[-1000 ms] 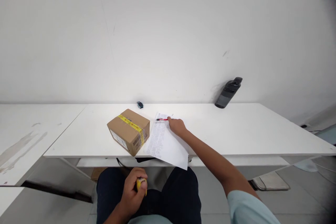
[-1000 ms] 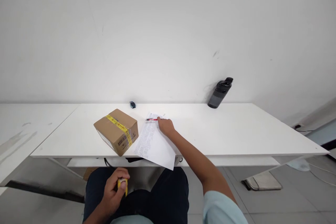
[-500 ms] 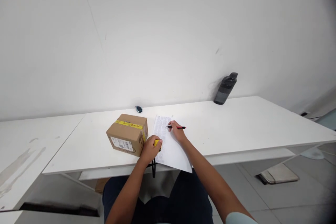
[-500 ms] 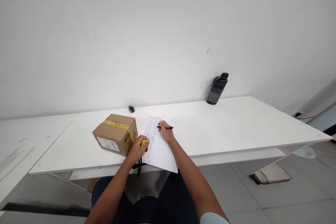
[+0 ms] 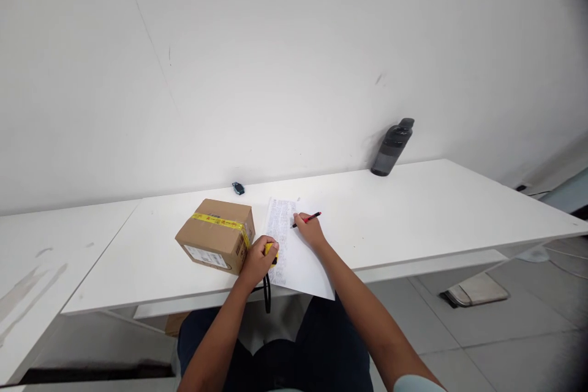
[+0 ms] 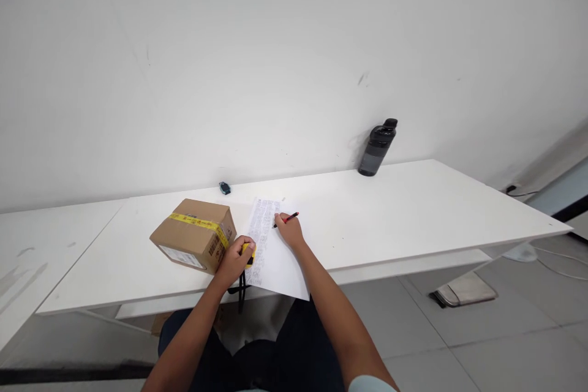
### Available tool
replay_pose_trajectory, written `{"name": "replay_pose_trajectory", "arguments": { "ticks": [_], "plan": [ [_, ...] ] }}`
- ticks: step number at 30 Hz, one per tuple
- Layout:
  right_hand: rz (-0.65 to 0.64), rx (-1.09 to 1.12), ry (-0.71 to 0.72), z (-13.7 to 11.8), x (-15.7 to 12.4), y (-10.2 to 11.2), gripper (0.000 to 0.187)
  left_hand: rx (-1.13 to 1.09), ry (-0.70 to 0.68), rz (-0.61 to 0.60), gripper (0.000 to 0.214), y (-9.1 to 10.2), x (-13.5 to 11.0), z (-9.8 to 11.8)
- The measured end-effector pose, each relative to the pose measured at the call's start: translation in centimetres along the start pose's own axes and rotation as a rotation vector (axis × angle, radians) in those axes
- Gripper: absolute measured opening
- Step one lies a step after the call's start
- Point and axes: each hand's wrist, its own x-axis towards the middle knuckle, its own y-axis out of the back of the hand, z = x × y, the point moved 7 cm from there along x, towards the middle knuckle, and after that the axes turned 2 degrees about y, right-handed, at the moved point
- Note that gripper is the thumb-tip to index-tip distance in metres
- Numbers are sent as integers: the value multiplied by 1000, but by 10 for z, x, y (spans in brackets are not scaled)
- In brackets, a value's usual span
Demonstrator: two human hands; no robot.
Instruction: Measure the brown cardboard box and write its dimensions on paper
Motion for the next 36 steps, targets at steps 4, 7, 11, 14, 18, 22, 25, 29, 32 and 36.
{"name": "replay_pose_trajectory", "arguments": {
  "ticks": [4, 7, 11, 14, 18, 22, 25, 29, 32, 36],
  "plan": [
    [6, 0, -7, 0, -2, 1, 41, 5, 9, 9, 25, 1, -1, 0],
    [17, 1, -9, 0, -3, 2, 41, -2, 9, 6, 26, 1, -2, 1],
    [50, -11, -21, 1, -3, 4, 41, 14, 12, 70, 25, 3, -1, -1],
    [31, -13, -19, 1, -2, 3, 40, 31, 67, 274, 24, 18, -1, -9],
    [36, -15, -8, 0, -2, 3, 42, -122, 173, 451, 27, 33, -3, -24],
    [49, -24, 4, -1, -3, 5, 41, -90, 156, 424, 31, 33, -3, -23],
    [78, -31, 1, 0, -4, 7, 43, -63, 159, 395, 33, 31, -4, -21],
    [76, -31, 4, 0, -3, 6, 42, -68, 158, 394, 32, 32, -4, -21],
    [75, -29, 4, 0, -3, 6, 43, -57, 151, 393, 33, 33, -4, -22],
    [74, -36, 1, -1, -4, 7, 43, -62, 145, 393, 33, 32, -4, -22]
  ]
}}
